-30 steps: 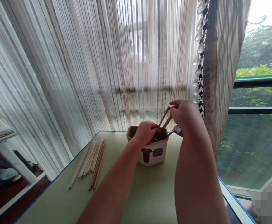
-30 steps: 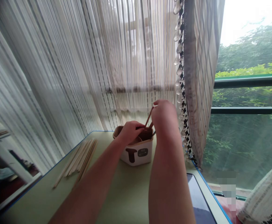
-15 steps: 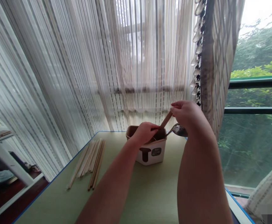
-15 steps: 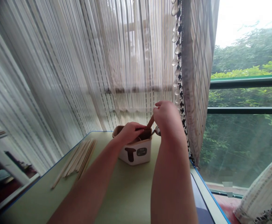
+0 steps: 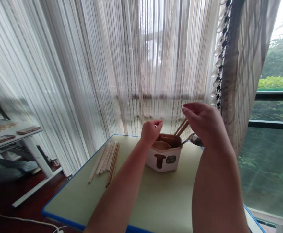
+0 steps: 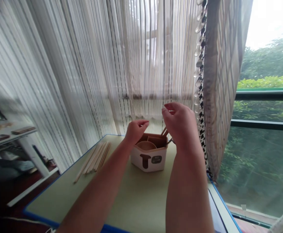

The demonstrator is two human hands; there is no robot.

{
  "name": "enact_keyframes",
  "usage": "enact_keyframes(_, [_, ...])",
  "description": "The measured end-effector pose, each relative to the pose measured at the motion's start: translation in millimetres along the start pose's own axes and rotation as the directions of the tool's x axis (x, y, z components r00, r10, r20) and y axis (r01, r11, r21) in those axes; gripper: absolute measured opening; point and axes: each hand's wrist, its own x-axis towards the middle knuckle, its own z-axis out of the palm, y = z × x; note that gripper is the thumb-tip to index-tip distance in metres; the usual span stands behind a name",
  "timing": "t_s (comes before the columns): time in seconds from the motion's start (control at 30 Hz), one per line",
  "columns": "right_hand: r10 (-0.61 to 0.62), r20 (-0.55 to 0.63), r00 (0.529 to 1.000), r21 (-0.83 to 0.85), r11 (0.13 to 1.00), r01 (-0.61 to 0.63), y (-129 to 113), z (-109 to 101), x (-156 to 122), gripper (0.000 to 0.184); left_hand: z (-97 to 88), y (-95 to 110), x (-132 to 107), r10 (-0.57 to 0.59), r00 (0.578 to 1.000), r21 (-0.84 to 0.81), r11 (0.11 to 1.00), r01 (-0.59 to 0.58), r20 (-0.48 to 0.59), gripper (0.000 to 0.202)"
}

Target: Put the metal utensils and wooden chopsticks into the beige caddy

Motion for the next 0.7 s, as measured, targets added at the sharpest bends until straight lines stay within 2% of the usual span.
enact_keyframes(0.07, [-0.012,-0.013,1.0,0.103,0.995,0.013,-0.1,5.5,-0.5,0.029,-18.5,-5.5,0.9,-0.054,0.988,0.078,0.995,0.066,-0.144,0.03])
enact_keyframes(0.13, [-0.024,0.012,1.0,0.235,0.972,0.021,-0.1,16.0,-0.5,0.03,-37.8,-18.1,-4.6,-0.134,0.964,0.176,0.968,0.177,-0.23,0.031])
enact_keyframes(0.23, [-0.046,0.152,0.987,0.388,0.922,-0.017,-4.3,40.6,-1.4,0.031,-66.4,-52.6,-27.0,-0.258,0.914,0.255,0.904,0.343,-0.313,0.029])
enact_keyframes(0.33, [-0.08,0.293,0.953,0.43,0.901,-0.056,-15.5,71.6,-7.3,0.03,-93.5,-97.3,-60.0,-0.34,0.861,0.191,0.881,0.432,-0.379,0.027])
enact_keyframes(0.4, [-0.132,0.374,0.918,0.424,0.905,-0.043,-26.2,93.4,-16.7,0.028,-109.7,-124.3,-79.2,-0.373,0.803,0.097,0.88,0.465,-0.465,0.031])
enact_keyframes(0.47, [-0.204,0.461,0.864,0.408,0.913,-0.001,-37.3,116.1,-32.8,0.025,-122.7,-144.4,-90.8,-0.415,0.735,0.004,0.869,0.494,-0.536,0.033])
enact_keyframes(0.5, [-0.242,0.499,0.832,0.4,0.916,0.026,-42.1,128.1,-43.6,0.025,-127.6,-151.5,-93.5,-0.467,0.676,-0.085,0.852,0.517,-0.571,0.036])
enact_keyframes(0.57, [-0.292,0.593,0.75,0.358,0.93,0.08,-48.5,153.5,-70.2,0.025,-133.1,-160.7,-94.5,-0.548,0.582,-0.226,0.815,0.534,-0.601,0.043])
enact_keyframes(0.6, [-0.317,0.629,0.71,0.326,0.936,0.13,-49.5,166.5,-85.4,0.026,-133.9,-163.5,-93.9,-0.569,0.556,-0.265,0.803,0.534,-0.606,0.045])
enact_keyframes(0.63, [-0.352,0.666,0.658,0.3,0.934,0.196,-48.7,179.2,-101.2,0.027,-133.5,-165.5,-93.2,-0.573,0.552,-0.273,0.801,0.532,-0.606,0.046])
enact_keyframes(0.7, [-0.39,0.728,0.564,0.247,0.917,0.314,-42.1,201.8,-131.7,0.032,-130.4,-168.3,-93.0,-0.552,0.578,-0.239,0.814,0.529,-0.601,0.044])
